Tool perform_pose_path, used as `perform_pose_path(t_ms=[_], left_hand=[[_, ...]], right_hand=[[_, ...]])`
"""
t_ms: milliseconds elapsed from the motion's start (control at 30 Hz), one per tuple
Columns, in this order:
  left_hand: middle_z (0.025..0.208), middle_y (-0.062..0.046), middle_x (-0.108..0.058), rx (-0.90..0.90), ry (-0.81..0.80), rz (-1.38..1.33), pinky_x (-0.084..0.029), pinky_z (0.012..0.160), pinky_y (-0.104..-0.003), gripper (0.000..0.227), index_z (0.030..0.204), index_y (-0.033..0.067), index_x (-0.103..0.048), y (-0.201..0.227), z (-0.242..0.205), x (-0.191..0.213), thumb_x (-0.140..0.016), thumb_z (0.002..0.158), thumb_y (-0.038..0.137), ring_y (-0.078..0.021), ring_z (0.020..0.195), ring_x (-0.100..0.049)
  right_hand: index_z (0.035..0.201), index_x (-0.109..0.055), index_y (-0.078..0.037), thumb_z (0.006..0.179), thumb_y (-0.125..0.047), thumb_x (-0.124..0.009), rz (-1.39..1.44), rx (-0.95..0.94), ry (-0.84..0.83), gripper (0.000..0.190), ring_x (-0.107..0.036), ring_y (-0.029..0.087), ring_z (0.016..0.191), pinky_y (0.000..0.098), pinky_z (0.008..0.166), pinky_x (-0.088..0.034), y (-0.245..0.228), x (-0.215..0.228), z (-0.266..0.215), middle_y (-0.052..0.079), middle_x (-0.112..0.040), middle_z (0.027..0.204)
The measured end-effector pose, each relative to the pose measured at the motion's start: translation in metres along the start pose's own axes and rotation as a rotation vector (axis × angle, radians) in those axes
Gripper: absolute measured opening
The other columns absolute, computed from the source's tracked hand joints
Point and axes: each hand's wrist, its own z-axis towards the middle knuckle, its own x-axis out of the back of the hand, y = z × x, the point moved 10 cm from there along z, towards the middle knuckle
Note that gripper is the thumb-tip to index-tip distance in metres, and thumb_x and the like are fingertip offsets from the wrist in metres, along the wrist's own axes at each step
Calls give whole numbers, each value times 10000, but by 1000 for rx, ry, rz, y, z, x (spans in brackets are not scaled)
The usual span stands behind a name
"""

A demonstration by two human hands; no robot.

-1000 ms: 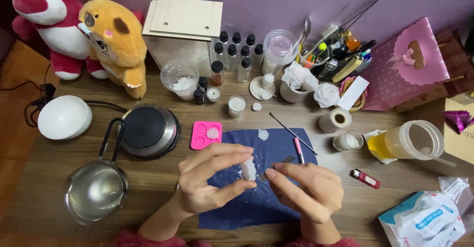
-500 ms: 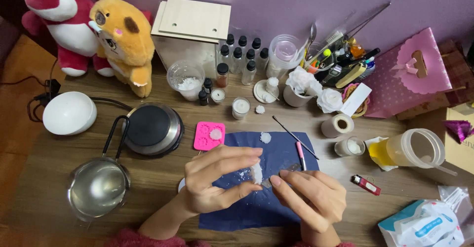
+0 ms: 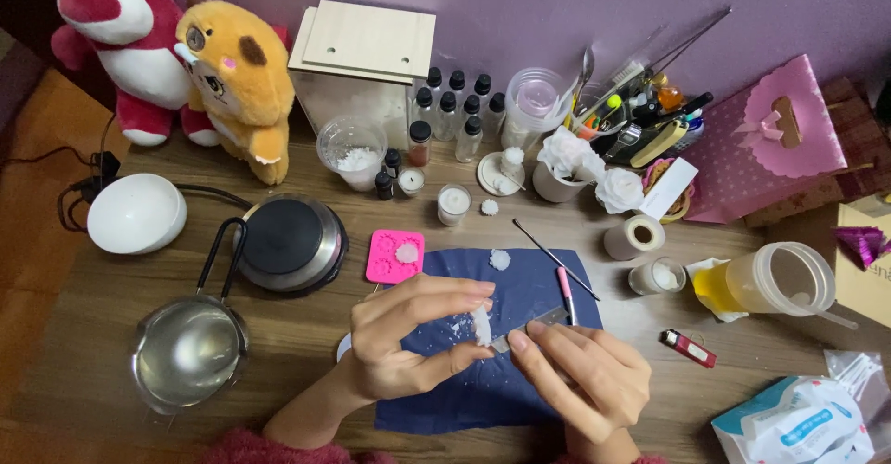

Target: Using a small metal tool to carefully remove excess wax and refine the details of a small, white, flower-shaped candle piece.

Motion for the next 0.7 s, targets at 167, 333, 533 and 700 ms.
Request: perform_pose_path(t_ms=[167, 333, 533, 700], left_hand=[[997, -181, -673, -20, 20, -16, -610, 798, -273, 297, 1016, -13, -584, 1, 1, 0, -725, 802, 138, -251, 883, -718], [962, -178, -681, -16, 22, -9, -606, 795, -283, 309, 1001, -26, -576, 0, 1, -2, -735, 788, 132, -256, 876, -716], [965, -166, -683, -16, 19, 29, -604, 777, -268, 292, 986, -15, -590, 1, 0, -2, -737, 787, 141, -240, 864, -716], [1022, -181, -675, -37, 10, 21, -599, 739, -257, 304, 1027, -3, -602, 0, -2, -2, -742, 795, 135, -236, 840, -717]], right_hand=[[850, -652, 7, 783, 8, -690, -17, 34, 22, 78, -641, 158, 577, 216, 506, -520, -1, 0, 2, 128, -620, 799], [862, -654, 3, 796, -4, -685, -42, 59, 11, 73, -643, 145, 588, 212, 489, -486, -1, -2, 1, 125, -633, 805], [863, -664, -4, 812, 7, -652, -58, 97, 40, 54, -625, 138, 557, 212, 485, -467, -2, -2, -2, 129, -640, 813], [872, -657, -2, 833, 4, -615, -40, 60, 32, 58, -599, 149, 525, 214, 465, -432, 3, -4, -3, 145, -637, 818]])
